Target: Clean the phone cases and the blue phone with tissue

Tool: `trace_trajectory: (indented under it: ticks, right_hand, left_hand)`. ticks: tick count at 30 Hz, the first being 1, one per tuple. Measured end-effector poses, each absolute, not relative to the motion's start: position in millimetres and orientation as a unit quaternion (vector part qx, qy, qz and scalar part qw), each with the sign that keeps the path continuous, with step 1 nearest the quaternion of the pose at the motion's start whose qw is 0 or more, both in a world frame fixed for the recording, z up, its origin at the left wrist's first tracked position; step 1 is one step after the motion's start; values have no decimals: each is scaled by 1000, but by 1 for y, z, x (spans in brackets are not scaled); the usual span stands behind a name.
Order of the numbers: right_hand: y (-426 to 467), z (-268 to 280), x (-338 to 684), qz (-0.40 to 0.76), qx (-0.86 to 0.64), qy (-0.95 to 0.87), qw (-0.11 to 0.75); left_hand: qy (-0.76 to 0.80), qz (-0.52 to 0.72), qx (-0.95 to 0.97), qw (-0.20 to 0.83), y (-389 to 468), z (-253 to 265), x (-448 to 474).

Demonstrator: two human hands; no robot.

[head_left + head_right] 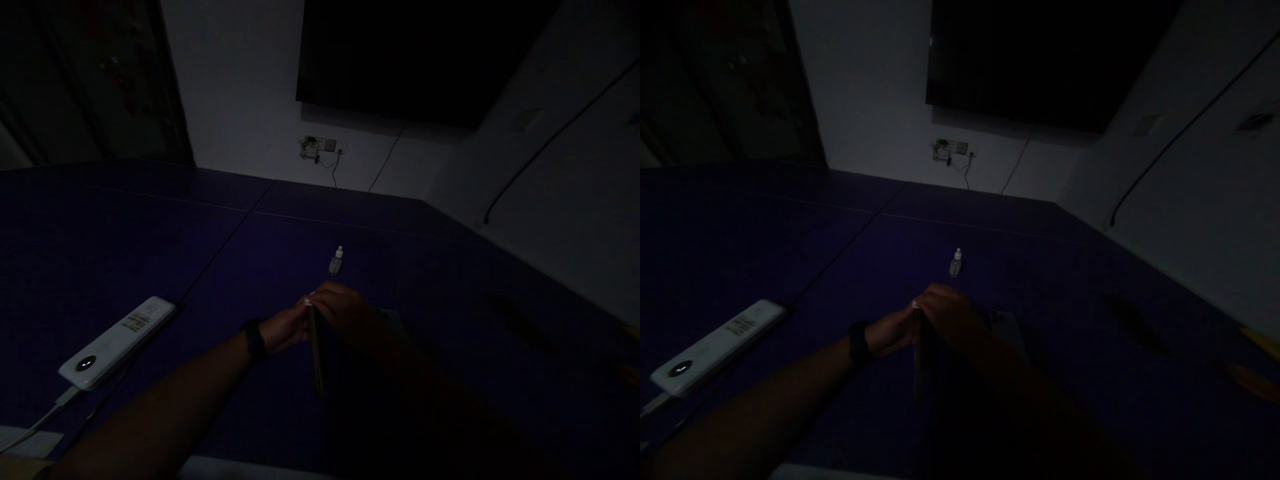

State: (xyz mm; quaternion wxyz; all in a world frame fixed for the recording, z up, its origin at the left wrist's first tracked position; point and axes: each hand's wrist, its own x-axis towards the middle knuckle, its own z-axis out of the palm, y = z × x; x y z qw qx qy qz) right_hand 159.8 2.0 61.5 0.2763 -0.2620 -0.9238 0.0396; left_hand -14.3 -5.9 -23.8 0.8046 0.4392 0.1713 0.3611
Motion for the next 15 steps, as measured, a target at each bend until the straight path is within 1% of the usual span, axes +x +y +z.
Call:
trace_trajectory:
  ticks: [4, 8, 10, 15]
  right_hand:
    - [-7, 60, 168, 71, -244, -934, 249]
    - [-4, 65, 165, 72, -270, -921, 270]
    - [-7, 66, 164, 72, -269, -923, 266]
    - [-48, 55, 176, 82, -221, -943, 235]
  left_hand:
    - [157, 364, 431, 810, -5, -27, -14]
    - [173, 364, 423, 811, -5, -26, -13]
    - [169, 363, 423, 813, -5, -24, -13]
    - [162, 391, 419, 803, -6, -23, -14]
